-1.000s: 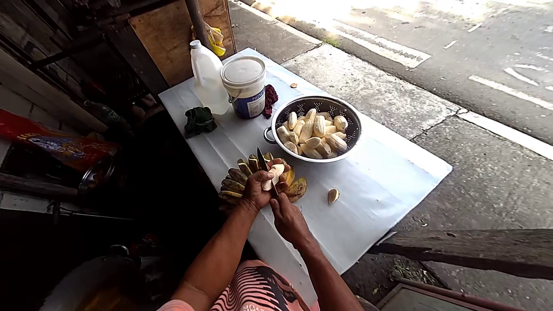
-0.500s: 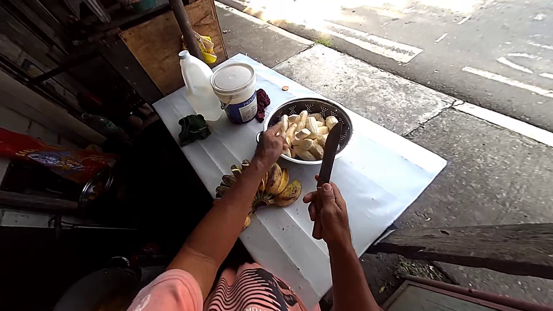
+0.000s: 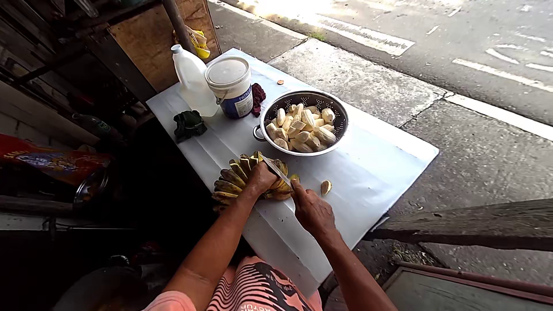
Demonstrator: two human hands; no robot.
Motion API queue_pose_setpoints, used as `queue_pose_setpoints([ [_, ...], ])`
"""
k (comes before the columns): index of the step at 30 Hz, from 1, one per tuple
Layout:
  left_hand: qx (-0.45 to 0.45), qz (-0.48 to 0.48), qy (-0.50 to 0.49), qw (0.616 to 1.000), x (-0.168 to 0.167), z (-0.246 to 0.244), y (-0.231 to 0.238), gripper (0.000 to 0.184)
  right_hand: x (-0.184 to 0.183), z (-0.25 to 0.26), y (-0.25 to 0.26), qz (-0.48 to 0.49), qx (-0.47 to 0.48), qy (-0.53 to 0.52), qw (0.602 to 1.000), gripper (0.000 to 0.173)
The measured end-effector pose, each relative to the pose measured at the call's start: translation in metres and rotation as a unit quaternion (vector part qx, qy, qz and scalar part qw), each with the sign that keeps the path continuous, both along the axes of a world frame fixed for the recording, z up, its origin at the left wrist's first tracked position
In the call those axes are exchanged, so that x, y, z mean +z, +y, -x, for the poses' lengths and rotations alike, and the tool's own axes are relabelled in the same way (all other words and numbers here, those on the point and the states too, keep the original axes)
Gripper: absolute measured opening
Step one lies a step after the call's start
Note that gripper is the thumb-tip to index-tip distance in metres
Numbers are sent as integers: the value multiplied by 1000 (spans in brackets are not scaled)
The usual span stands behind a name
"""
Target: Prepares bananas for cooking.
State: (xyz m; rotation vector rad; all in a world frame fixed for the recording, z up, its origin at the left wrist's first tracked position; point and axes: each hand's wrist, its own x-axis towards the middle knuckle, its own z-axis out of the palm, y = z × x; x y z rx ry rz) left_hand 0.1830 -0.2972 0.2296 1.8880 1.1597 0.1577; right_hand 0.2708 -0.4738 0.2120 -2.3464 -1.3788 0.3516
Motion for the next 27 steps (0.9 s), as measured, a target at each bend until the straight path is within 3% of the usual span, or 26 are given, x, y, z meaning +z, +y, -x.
queue_pose_setpoints([
  [2,18,-3,-49,999,-5,3,-3,35,-5,1,17,-6,-6,24,1000,45],
  [5,63,39,-142,987,-6,10,-4,46,-21,3,42,-94,-3,242,966,48],
  [8,124,121,-247,953,-2,20,-6,43,-41,23,59,-263,-21,496,828,40],
  [10,106,176,-298,932,-7,31,-1,37,-45,32,65,-295,-52,620,725,35],
  [11,82,174,-292,937,-7,36,3,36,-45,33,67,-297,-72,665,681,34],
  [13,35,65,-176,982,5,34,5,39,-43,33,70,-299,-93,717,623,32],
  [15,13,-53,2,998,21,22,-2,56,-38,35,71,-306,-96,742,589,33],
  [18,43,-94,61,993,22,10,-18,53,-38,37,70,-312,-110,765,553,35],
  [20,14,-101,51,993,20,15,-20,53,-39,33,71,-307,-130,768,547,35],
  [22,-47,-126,66,989,21,28,-19,54,-36,30,73,-299,-140,750,573,35],
  [25,-56,-152,75,984,26,44,-14,53,-27,38,68,-309,-121,656,678,28],
  [27,3,-121,-7,993,20,47,-7,46,-26,51,66,-333,-109,568,745,50],
])
